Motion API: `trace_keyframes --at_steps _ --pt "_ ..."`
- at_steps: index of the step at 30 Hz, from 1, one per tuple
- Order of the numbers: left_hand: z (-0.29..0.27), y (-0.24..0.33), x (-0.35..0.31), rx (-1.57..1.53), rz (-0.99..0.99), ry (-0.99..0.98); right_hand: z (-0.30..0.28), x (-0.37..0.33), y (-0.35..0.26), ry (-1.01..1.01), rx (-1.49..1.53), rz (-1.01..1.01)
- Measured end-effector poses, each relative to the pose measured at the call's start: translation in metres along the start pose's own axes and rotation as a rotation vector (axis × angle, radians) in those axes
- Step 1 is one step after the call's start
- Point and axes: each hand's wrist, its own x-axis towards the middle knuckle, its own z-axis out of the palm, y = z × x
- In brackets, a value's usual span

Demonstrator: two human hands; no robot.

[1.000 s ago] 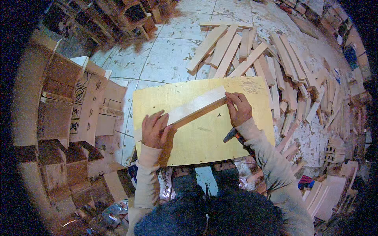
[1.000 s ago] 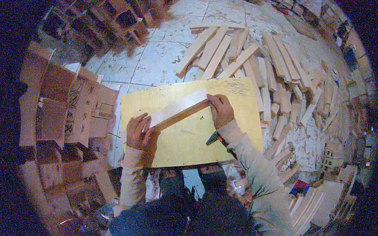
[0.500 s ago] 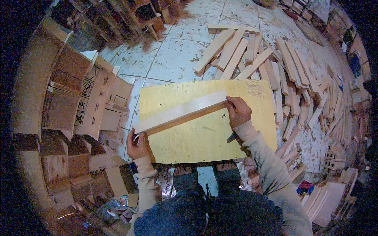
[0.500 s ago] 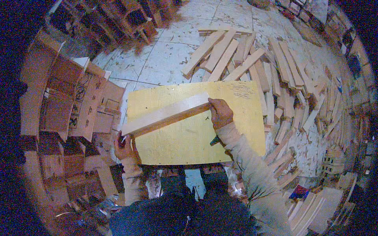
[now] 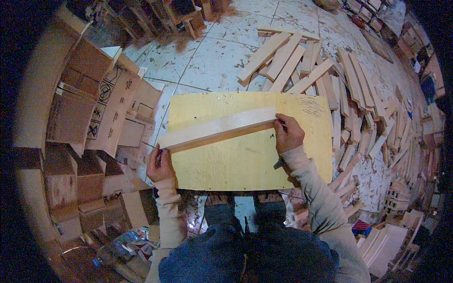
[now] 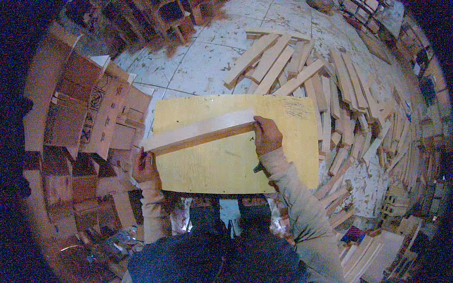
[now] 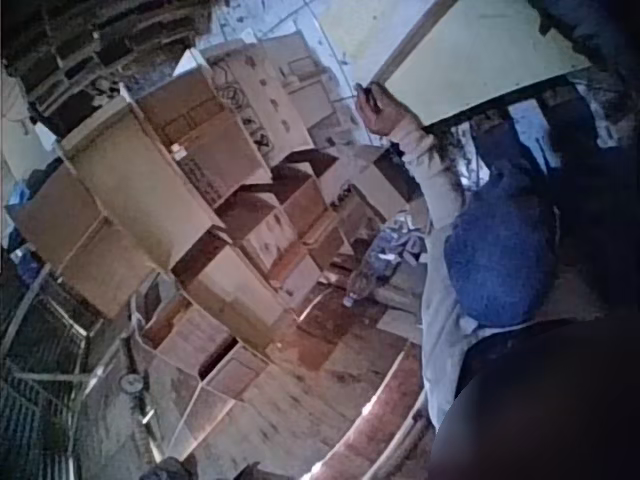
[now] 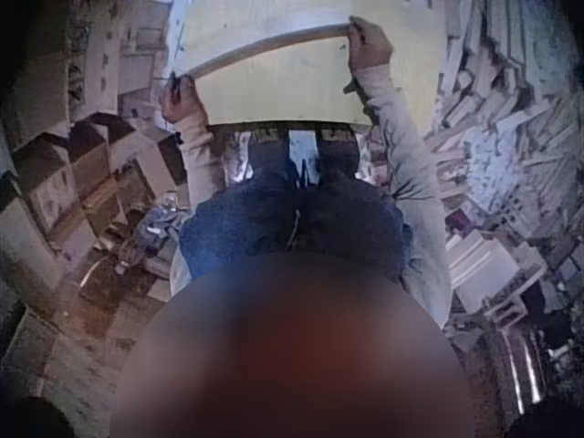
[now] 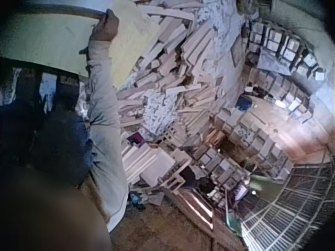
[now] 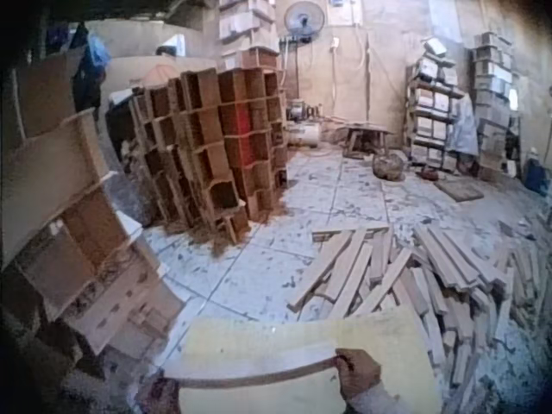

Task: The person sits on the floor in a cluttered workshop and repeatedly hammers nails into small wooden strips placed on a yellow board. They pick up each strip, position it, drive nails with a hammer, and then set the finished piece aside. The person also gathers and stacks several finished strips on the floor.

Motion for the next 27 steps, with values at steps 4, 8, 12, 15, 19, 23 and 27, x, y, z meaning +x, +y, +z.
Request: trace_keyframes --at_steps 4,8,12,15,19,23,27 --pt "-0.002 0.007 0.005 0.033 0.088 0.007 0.002 0.0 -0.004 -0.033 -0.085 -0.074" --pt "-0.005 0.013 0.009 0.05 0.121 -0.017 0.003 0.0 -0.005 -0.017 -0.06 -0.115" --pt "-0.008 0.02 0.01 0.203 0.292 -0.033 0.004 -0.001 -0.002 -0.004 -0.051 -0.124" --pt "-0.011 0.025 0.009 0.286 0.334 -0.051 0.005 -0.002 0.001 -0.01 -0.029 -0.087" --pt "-0.009 0.023 0.006 0.16 0.237 -0.039 0.007 -0.003 -0.001 -0.052 -0.064 -0.067" --pt "-0.007 0.014 0.007 0.172 0.11 -0.004 0.0 0.002 -0.008 -0.116 -0.195 -0.181" --pt "-0.009 0.008 0.007 0.173 0.129 -0.002 -0.012 0.012 -0.011 -0.181 -0.387 -0.416"
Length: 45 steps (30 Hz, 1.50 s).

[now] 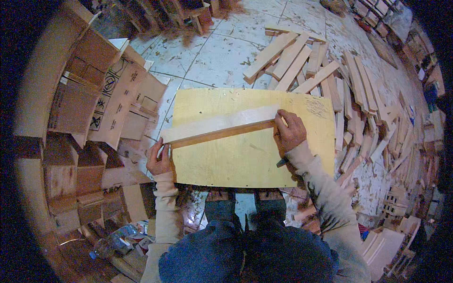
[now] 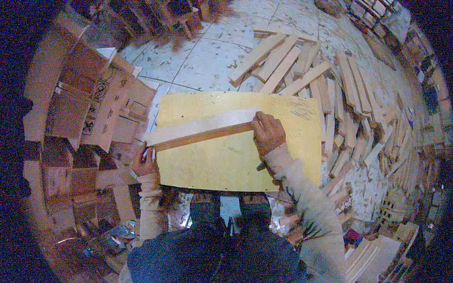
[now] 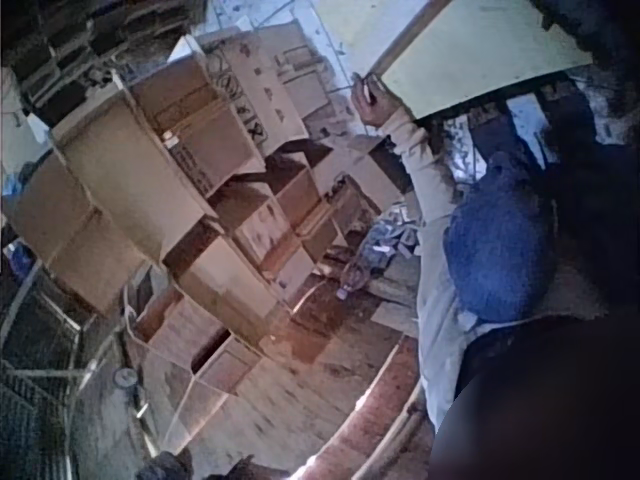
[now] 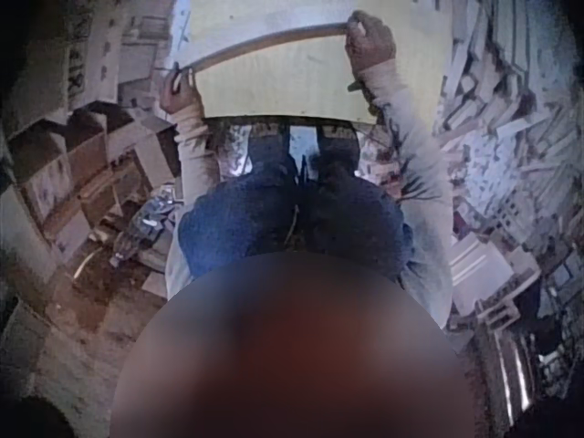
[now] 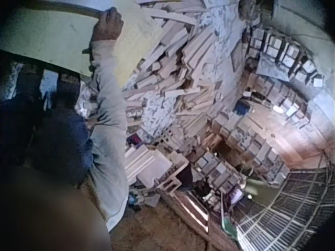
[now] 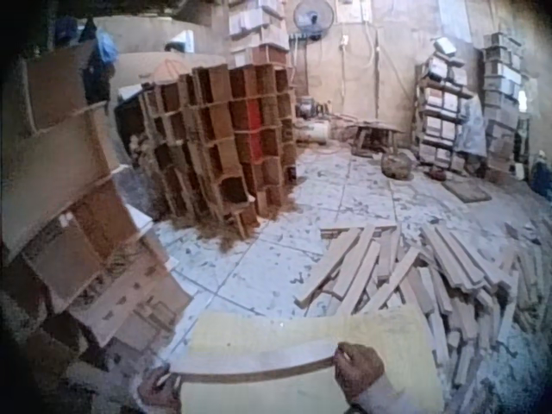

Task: The person sits on the floor in a cluttered workshop and repeatedly hammers nails into small wooden strips placed on a yellow board. They pick up each strip, position it, drive nails with a hammer, and then set the finished piece aside. The person also gathers and stacks several finished strips on the floor.

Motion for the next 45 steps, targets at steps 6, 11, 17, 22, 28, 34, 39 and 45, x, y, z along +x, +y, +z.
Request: trace_keyframes --at_steps 6,11,17,22,28,34,39,45 --pt "-0.001 0.006 0.0 -0.052 -0.007 -0.039 -0.001 0.006 0.006 -0.028 0.027 -0.14" --pt "-0.054 0.024 -0.011 -0.07 -0.054 -0.021 0.001 0.007 0.009 -0.001 0.056 -0.177" --pt "-0.159 0.016 -0.035 0.719 -0.188 -0.202 0.002 0.005 0.013 0.006 0.036 -0.209" --pt "-0.168 -0.018 -0.053 0.714 0.323 -0.693 0.002 0.004 0.013 0.004 0.025 -0.22" --pt "-0.151 -0.05 -0.051 0.745 0.173 -0.701 -0.002 0.004 0.008 0.009 0.085 -0.147" --pt "-0.163 -0.034 -0.052 0.747 0.091 -0.611 -0.005 0.004 0.008 0.045 0.123 -0.144" --pt "-0.177 -0.01 -0.047 0.741 0.076 -0.563 -0.003 0.003 0.009 0.047 0.15 -0.116" --pt "-0.153 0.031 -0.037 0.659 0.188 -0.358 0.0 0.0 0.008 0.061 0.131 -0.106"
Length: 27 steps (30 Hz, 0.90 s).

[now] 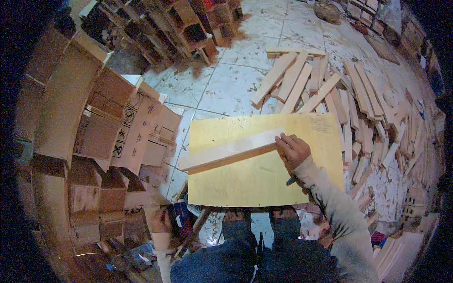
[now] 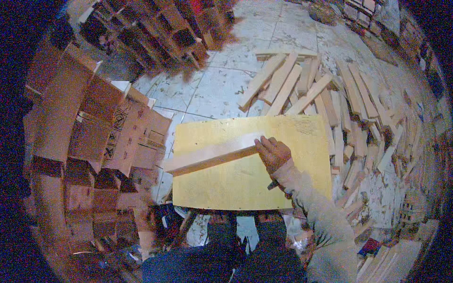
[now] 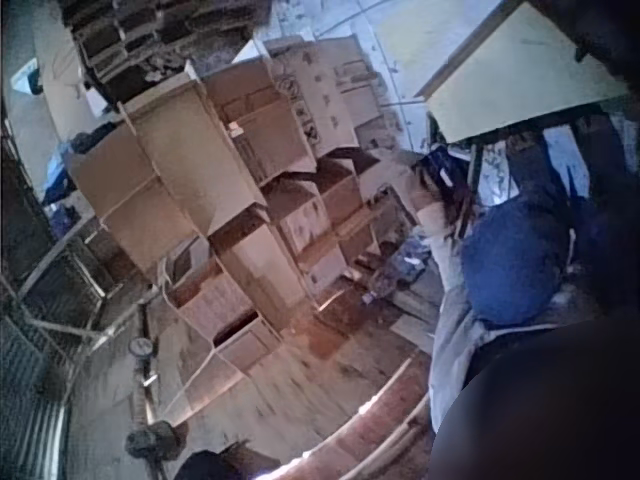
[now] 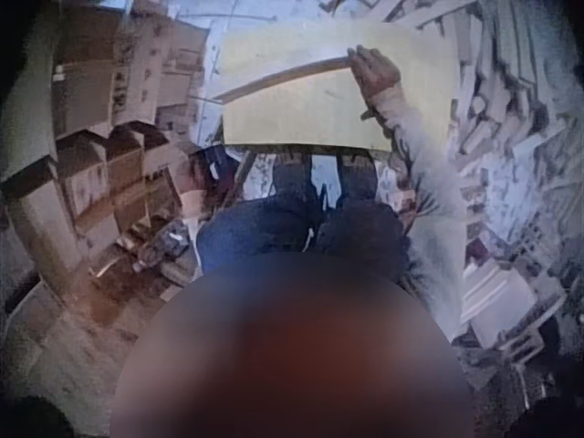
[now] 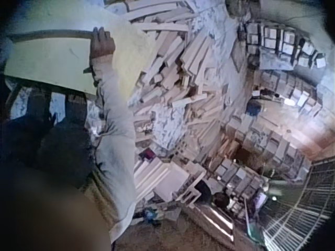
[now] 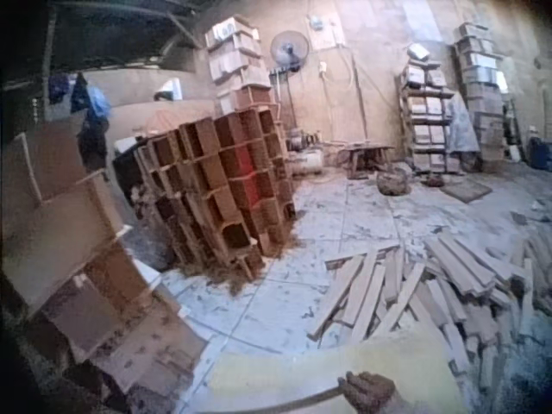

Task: The person sits on the floor in a cluttered workshop and repeatedly hammers nails into small wooden strips placed on a yellow board. They pick up each strip, position it, drive nails with a hammer, and then set the finished piece aside. The person also gathers and stacks several finished strips on the floor.

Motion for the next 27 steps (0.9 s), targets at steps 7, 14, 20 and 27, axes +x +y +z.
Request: trace_keyframes --at_steps 7,14,20,27 --pt "0.027 0.141 0.112 -0.523 0.241 0.192 0.005 -0.001 -0.002 -0.02 -0.07 0.016" --pt "0.123 0.291 0.158 -1.134 0.259 -0.126 -0.007 -0.001 -0.015 -0.209 -0.114 0.155" --pt "0.15 0.298 0.148 -1.046 0.249 -0.166 -0.063 -0.037 -0.031 -0.185 0.055 0.461" --pt "0.164 0.296 0.154 -0.911 0.554 0.014 -0.132 -0.139 -0.077 -0.574 -0.102 1.096"
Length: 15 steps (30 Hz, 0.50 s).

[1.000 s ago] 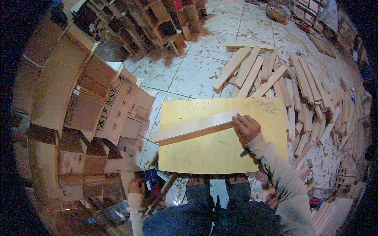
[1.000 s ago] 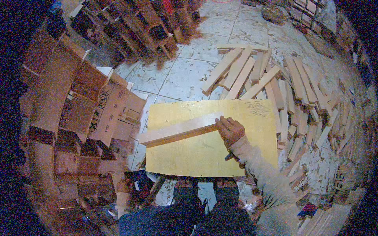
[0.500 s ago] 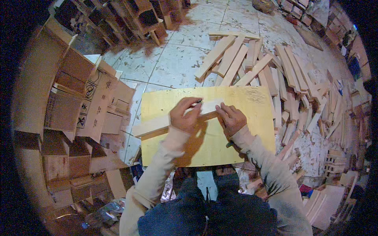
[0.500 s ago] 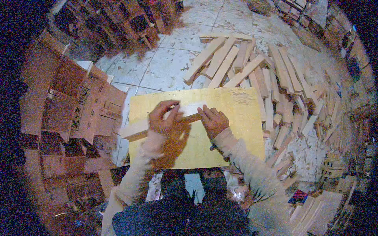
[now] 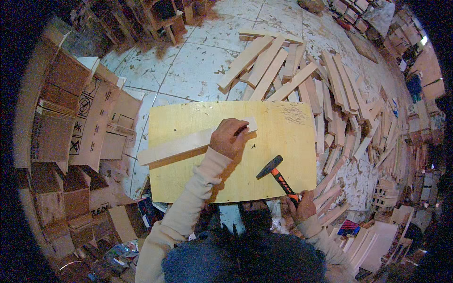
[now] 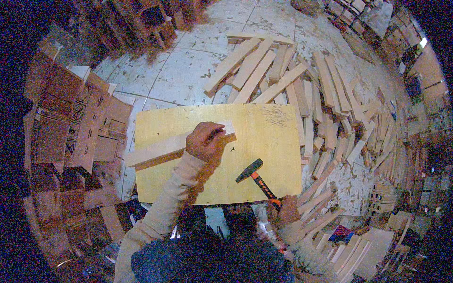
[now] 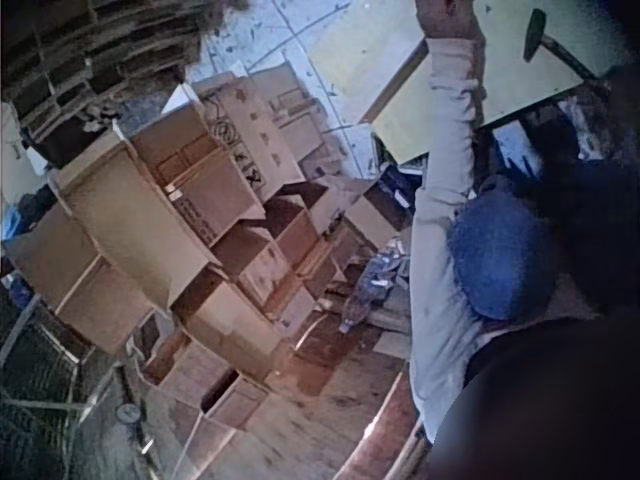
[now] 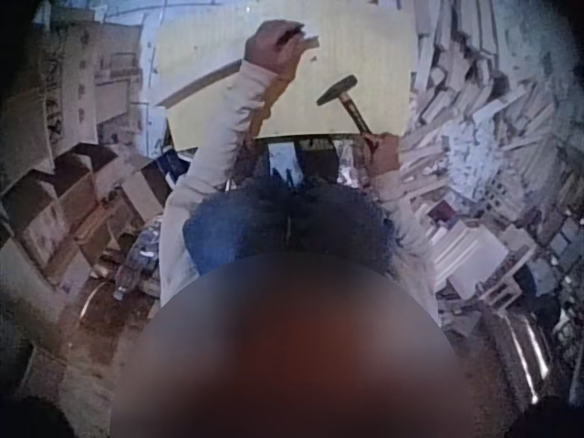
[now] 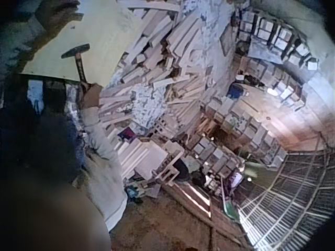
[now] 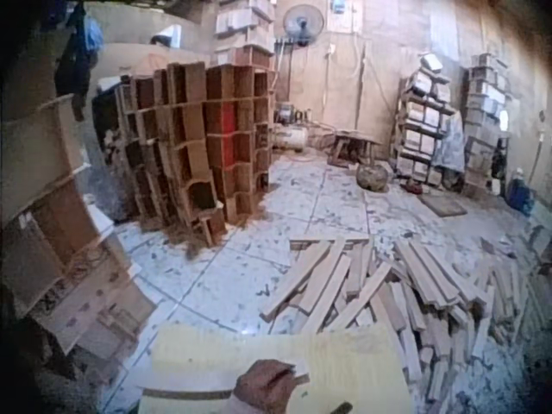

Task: The person sits on the floor in a cluttered workshop and repeatedly hammers nails into small wooden strips placed on a yellow board. They pick up each strip, position it, drive nails with a hammer, and then set the finished piece aside. The person also gathers and stacks several finished strips on the floor.

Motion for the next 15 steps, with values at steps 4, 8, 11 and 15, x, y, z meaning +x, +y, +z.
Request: trace_keyframes --at_steps 4,8,11,15 --pt "0.002 -0.002 0.0 0.044 0.092 0.011 -0.013 0.003 -0.011 -0.078 0.205 -0.091" --pt "0.005 -0.001 -0.006 -0.032 -0.036 0.005 -0.039 0.022 -0.057 -0.131 0.526 -0.124" --pt "0.005 0.0 -0.01 -0.1 -0.146 -0.008 -0.051 0.04 -0.084 -0.222 0.797 -0.189" --pt "0.005 0.001 -0.011 -0.097 -0.179 -0.035 -0.061 0.053 -0.11 -0.425 0.413 -0.081"
